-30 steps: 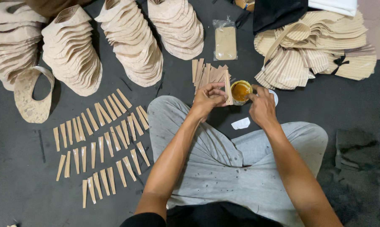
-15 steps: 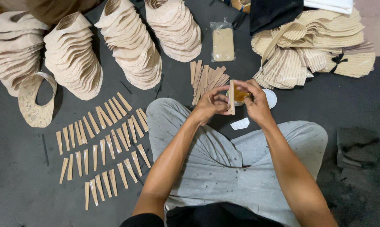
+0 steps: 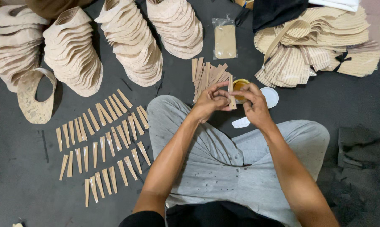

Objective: The person sits on the floor and applies glue with a brush to small wooden strips, one at a time, then lays each glued strip in rows on the floor beside them. Stacks of shoe upper components surround the work area as they continue coating the strips.

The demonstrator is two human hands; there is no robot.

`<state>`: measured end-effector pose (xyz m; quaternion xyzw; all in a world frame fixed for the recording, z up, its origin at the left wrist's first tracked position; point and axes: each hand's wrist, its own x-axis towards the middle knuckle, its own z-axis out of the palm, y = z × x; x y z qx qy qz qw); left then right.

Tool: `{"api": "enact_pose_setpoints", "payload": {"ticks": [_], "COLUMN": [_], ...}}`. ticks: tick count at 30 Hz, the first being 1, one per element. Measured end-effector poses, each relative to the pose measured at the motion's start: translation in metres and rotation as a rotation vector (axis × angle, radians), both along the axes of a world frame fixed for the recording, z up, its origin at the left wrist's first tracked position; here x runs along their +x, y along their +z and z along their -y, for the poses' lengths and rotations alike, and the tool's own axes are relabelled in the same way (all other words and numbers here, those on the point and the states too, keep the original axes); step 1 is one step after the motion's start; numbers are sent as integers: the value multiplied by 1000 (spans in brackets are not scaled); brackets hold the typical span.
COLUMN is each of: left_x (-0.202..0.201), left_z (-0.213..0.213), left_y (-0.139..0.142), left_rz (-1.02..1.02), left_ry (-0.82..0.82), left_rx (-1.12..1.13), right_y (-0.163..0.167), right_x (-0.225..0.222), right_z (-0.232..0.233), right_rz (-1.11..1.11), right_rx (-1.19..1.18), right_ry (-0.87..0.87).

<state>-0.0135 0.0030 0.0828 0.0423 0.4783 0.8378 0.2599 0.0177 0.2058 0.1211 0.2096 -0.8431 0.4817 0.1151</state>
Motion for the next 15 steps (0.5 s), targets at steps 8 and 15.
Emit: {"api": "enact_pose_setpoints", "payload": {"ticks": [8,15], "left_x": [-5,-5], "left_z": [-1,-5], "left_y": [-15,-20], "left_rz": [30,26], "left_ry": [101,136], "left_rx": [18,-2], "right_y": [0,8], "right_x": [15,21], "right_z": [-3,-9], "right_rz": [-112,-162], "right_rx": [160,89], "right_ry": [-21,-32]}}
